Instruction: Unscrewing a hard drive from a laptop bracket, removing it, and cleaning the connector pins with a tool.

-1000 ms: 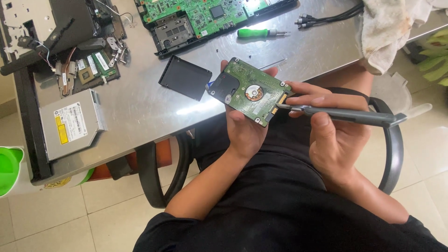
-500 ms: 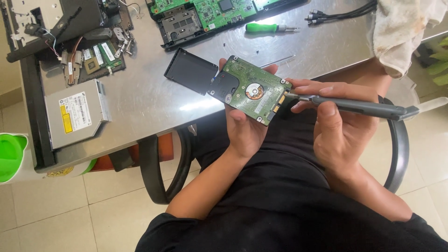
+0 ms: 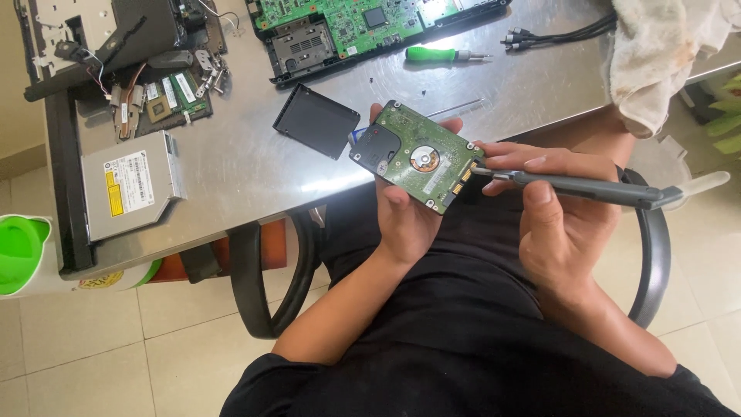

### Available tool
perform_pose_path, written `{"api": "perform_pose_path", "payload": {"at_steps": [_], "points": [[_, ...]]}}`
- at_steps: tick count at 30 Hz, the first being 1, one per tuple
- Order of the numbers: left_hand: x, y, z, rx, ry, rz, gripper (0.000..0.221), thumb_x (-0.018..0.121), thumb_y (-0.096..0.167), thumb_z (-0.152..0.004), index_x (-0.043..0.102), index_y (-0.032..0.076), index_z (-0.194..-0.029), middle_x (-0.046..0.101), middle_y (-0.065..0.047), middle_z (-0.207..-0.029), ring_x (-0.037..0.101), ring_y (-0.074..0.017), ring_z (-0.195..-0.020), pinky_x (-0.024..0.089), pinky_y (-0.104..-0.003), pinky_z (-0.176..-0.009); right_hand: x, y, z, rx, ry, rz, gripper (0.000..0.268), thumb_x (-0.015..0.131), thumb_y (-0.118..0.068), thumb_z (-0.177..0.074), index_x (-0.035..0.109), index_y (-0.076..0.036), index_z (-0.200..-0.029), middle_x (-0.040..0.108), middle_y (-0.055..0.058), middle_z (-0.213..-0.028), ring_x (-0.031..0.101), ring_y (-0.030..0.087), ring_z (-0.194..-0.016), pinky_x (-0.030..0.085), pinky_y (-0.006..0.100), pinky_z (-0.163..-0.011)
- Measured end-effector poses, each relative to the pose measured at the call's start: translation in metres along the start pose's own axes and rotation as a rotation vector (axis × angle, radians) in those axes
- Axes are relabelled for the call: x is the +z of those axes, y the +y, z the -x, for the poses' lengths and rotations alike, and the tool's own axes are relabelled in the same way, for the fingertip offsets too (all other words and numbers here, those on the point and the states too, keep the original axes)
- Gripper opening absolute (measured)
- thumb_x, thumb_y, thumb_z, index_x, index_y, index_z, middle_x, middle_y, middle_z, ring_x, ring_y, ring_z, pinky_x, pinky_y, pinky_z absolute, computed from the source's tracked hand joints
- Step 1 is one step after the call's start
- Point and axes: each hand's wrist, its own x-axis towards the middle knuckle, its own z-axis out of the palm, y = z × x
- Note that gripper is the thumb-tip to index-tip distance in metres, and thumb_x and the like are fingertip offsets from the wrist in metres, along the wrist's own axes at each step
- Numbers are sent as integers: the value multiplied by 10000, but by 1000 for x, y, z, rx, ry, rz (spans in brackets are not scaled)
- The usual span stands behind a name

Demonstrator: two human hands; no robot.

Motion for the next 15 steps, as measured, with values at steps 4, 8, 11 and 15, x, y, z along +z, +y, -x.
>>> {"api": "perform_pose_path", "payload": {"at_steps": [4, 8, 11, 15], "points": [[0, -3, -2, -37, 0, -9, 1185, 780, 580, -826, 48, 285, -1709, 470, -338, -1500, 492, -395, -1437, 486, -543, -1160, -5, 2, -2, 0, 14, 16, 226, 486, -253, -1129, 439, -40, -1188, 647, 243, -1059, 735, 456, -1180, 637, 347, -744], [-2, -6, -1, -49, 16, 30, 1187, 791, 572, -818, 64, 288, -1712, 482, -358, -1477, 499, -400, -1426, 495, -533, -1135, -4, -1, -2, -3, 24, 30, 268, 500, -276, -1111, 449, -16, -1148, 663, 281, -999, 743, 465, -1144, 618, 340, -739], [-2, -5, -3, -35, -12, 45, 1182, 798, 559, -837, 68, 272, -1720, 519, -315, -1465, 508, -401, -1437, 501, -534, -1149, -5, -6, -3, -7, -16, 54, 264, 505, -284, -1112, 443, -30, -1146, 677, 279, -1019, 722, 503, -1214, 653, 456, -924], [2, -2, -2, -36, -25, 19, 1175, 790, 554, -849, 50, 272, -1717, 509, -315, -1468, 521, -386, -1426, 515, -529, -1137, -5, -10, -3, -13, 13, 66, 200, 482, -185, -1133, 426, -2, -1191, 652, 273, -1081, 753, 478, -1159, 657, 349, -769]]}}
